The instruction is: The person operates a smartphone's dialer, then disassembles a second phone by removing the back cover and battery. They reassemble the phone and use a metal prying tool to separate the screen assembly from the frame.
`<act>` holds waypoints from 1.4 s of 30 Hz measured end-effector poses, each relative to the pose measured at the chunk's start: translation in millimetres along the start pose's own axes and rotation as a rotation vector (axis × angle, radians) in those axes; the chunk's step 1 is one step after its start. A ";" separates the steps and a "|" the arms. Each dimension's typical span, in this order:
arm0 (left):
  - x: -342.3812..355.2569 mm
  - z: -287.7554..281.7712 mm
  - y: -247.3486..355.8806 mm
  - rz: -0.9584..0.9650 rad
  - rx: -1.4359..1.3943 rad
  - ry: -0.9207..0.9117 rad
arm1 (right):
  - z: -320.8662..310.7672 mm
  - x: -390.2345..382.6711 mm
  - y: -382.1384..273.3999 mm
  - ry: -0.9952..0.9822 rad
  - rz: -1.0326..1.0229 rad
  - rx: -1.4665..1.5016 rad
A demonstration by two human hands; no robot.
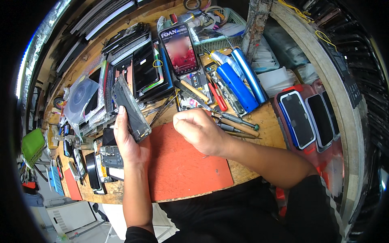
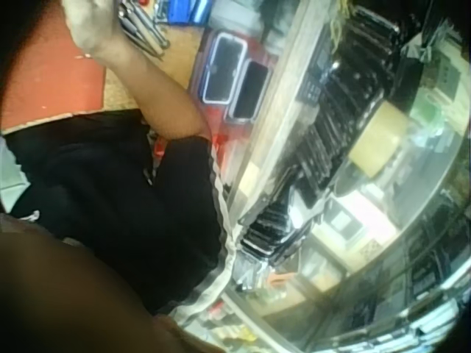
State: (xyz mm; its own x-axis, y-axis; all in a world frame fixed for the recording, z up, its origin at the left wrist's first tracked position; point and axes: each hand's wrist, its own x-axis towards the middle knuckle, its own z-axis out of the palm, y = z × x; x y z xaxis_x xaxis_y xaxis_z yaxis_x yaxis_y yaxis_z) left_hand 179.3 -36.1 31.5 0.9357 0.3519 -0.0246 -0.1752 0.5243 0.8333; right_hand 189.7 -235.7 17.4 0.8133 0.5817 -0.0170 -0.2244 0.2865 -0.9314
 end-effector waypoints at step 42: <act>9.9 -15.9 4.7 0.303 0.177 -0.224 | -10.1 5.7 -17.3 0.021 -0.178 -0.015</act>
State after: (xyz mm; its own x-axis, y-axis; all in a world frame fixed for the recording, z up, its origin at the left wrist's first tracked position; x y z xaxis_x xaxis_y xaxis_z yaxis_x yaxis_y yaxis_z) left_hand 182.9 -17.8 26.4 0.8970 0.2816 0.3407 -0.4157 0.2751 0.8669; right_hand 203.7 -245.0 29.8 0.8506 0.5065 0.1414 -0.0678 0.3722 -0.9257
